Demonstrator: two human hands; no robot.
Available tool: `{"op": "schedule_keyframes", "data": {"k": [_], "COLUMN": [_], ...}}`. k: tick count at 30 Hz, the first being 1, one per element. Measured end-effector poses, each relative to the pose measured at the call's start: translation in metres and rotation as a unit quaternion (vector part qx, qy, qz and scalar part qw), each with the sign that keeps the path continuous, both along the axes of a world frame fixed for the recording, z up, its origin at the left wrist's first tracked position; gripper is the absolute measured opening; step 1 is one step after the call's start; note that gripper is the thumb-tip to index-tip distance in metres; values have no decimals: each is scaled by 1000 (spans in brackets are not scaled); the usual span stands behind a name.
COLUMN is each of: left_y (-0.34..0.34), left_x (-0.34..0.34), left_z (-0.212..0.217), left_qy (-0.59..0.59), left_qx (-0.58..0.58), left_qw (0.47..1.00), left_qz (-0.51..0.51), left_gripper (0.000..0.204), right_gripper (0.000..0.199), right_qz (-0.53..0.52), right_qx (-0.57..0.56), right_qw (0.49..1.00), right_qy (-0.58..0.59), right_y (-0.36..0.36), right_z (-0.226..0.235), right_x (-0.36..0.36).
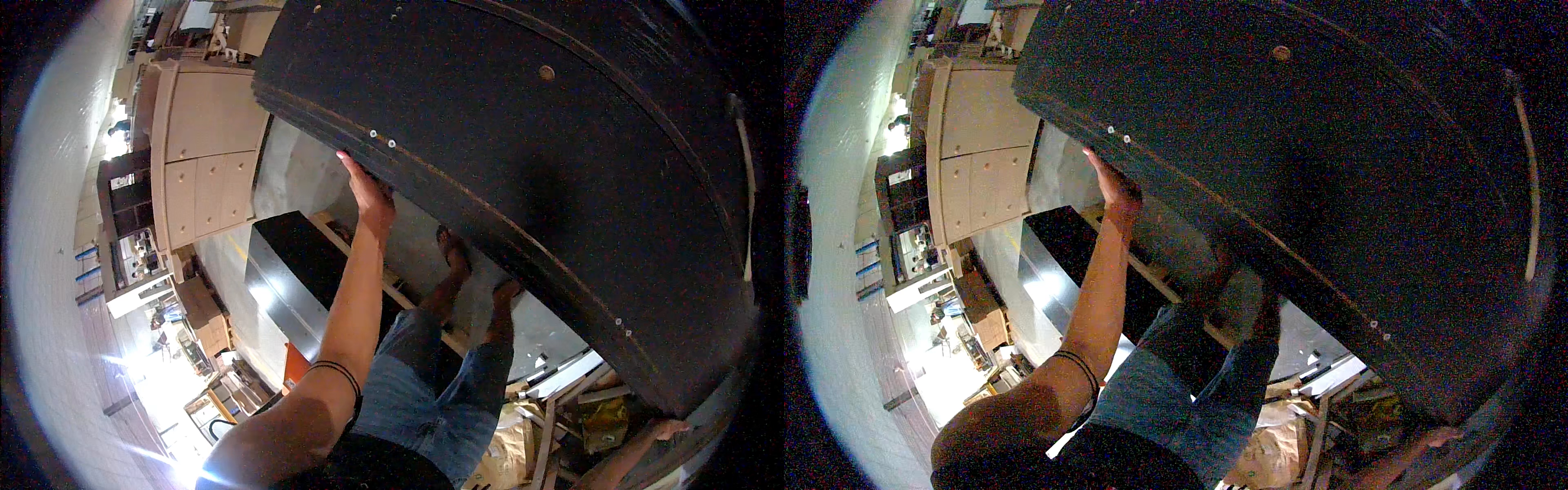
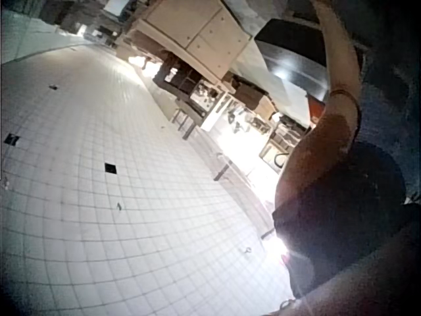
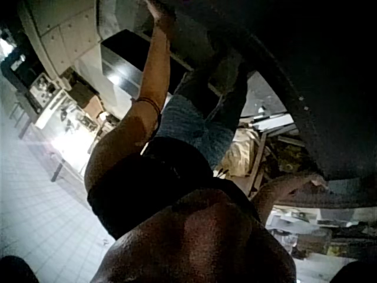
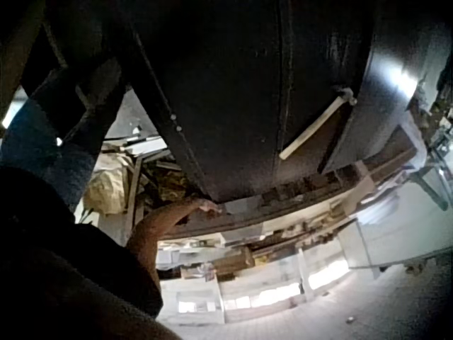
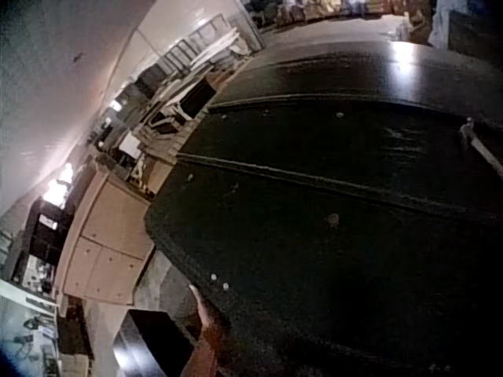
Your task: The person hammers nails into a wooden component, then moves a long wooden board across the workshop and stacks it with others.
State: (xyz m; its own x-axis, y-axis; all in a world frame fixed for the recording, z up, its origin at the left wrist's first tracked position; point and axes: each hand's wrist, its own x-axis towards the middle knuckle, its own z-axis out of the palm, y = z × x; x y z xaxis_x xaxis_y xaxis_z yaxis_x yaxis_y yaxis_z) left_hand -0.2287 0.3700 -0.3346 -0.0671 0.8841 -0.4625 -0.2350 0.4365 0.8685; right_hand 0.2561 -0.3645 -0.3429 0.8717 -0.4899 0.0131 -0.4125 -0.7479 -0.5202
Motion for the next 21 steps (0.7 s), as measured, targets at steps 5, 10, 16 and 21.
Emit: {"op": "schedule_keyframes", "data": {"k": [5,10,16,21], "left_y": [7,2,-22,-16], "left_x": [-4,-42,61,105], "left_z": [9,36,83,80], "left_qy": [32,666,448,462], "left_qx": [-38,186,445,480], "left_qw": [998,718,767,727], "left_qz": [26,77,-115,-167], "left_gripper": [90,52,31,29], "right_gripper": [55,52,49,53], "right_qz": [-11,64,500,424], "right_qx": [-13,-105,-214,-243], "right_qw": [1000,992,806,859], "right_qy": [-2,-17,-233,-151], "right_y": [11,123,282,325], "right_z": [13,64,77,79], "right_x": [-2,-40,-109,-127]}}
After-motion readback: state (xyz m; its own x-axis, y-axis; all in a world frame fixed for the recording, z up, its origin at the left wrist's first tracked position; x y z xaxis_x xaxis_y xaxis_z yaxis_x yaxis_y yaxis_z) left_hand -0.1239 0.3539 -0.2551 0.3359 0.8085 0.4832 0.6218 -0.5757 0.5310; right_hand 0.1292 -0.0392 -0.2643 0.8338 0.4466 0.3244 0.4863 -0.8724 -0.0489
